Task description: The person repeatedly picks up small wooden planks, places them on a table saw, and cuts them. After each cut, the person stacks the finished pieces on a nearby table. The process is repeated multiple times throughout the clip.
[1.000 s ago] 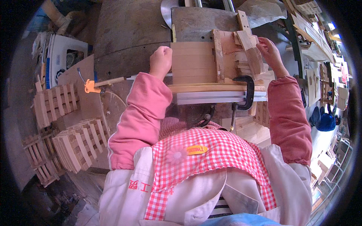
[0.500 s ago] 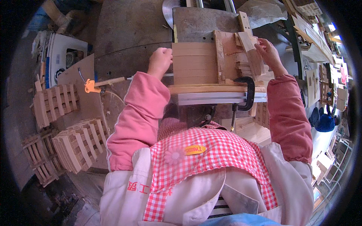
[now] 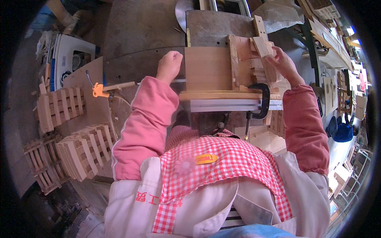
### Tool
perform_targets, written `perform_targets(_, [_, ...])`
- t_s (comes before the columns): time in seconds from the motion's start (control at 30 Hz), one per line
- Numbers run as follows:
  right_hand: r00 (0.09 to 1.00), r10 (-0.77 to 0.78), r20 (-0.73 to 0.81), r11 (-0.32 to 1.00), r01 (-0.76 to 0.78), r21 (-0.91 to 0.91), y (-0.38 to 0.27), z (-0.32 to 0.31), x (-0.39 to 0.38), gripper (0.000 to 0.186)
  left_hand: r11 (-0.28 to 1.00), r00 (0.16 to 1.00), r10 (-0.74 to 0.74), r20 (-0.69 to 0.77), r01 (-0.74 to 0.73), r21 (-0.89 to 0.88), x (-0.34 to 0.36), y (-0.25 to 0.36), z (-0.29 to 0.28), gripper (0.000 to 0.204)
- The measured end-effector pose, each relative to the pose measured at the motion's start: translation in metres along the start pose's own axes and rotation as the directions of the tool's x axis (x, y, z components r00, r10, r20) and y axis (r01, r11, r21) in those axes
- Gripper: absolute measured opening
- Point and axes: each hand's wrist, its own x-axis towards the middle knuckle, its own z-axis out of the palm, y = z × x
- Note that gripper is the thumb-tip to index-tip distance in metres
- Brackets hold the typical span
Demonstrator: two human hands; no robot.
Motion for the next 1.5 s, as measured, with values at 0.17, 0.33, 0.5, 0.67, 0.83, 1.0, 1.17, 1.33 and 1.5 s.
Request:
perform_targets(0.17, [0.993, -0.118, 0.001, 0.981, 0.116, -0.154, -0.003, 0.004, -0.009, 0.059, 0.924, 0.955, 0.233, -0.184, -0.158, 0.347, 0.013, 0.003, 0.021, 0.038])
perform_targets(0.33, [0.979, -0.184, -0.089, 0.966, 0.163, -0.203, -0.022, -0.017, -0.014, 0.053, 0.891, 0.961, 0.229, -0.156, -0.142, 0.432, 0.015, -0.001, 0.034, 0.038])
perform_targets(0.5, [0.908, -0.285, -0.306, 0.950, 0.311, 0.036, -0.097, -0.026, -0.022, 0.038, 0.889, 0.942, 0.287, -0.172, -0.195, 0.414, 0.017, -0.007, 0.034, 0.040])
perform_targets(0.67, [0.906, -0.279, -0.318, 0.921, 0.347, 0.179, -0.173, 0.020, -0.006, 0.033, 0.900, 0.938, 0.306, -0.165, -0.228, 0.372, 0.021, -0.014, 0.032, 0.040])
perform_targets(0.83, [0.985, -0.163, 0.050, 0.987, 0.163, -0.011, -0.203, 0.103, 0.000, 0.033, 0.902, 0.941, 0.291, -0.171, -0.211, 0.377, 0.020, -0.012, 0.033, 0.040])
perform_targets(1.0, [0.971, -0.233, 0.048, 0.972, 0.235, -0.028, -0.196, 0.092, 0.006, 0.035, 0.915, 0.949, 0.262, -0.176, -0.186, 0.359, 0.017, -0.008, 0.032, 0.039])
perform_targets(1.17, [0.974, -0.222, 0.038, 0.975, 0.222, -0.006, -0.208, 0.086, 0.010, 0.037, 0.923, 0.960, 0.236, -0.153, -0.172, 0.344, 0.014, -0.002, 0.029, 0.037])
perform_targets(1.33, [0.934, -0.333, 0.131, 0.943, 0.333, 0.022, -0.195, 0.098, 0.004, 0.046, 0.935, 0.971, 0.200, -0.131, -0.149, 0.323, 0.013, -0.002, 0.029, 0.035])
perform_targets(1.5, [0.806, -0.302, 0.509, 0.953, 0.277, 0.126, -0.191, 0.072, 0.033, 0.044, 0.948, 0.962, 0.253, -0.103, -0.226, 0.223, 0.020, -0.008, 0.021, 0.031])
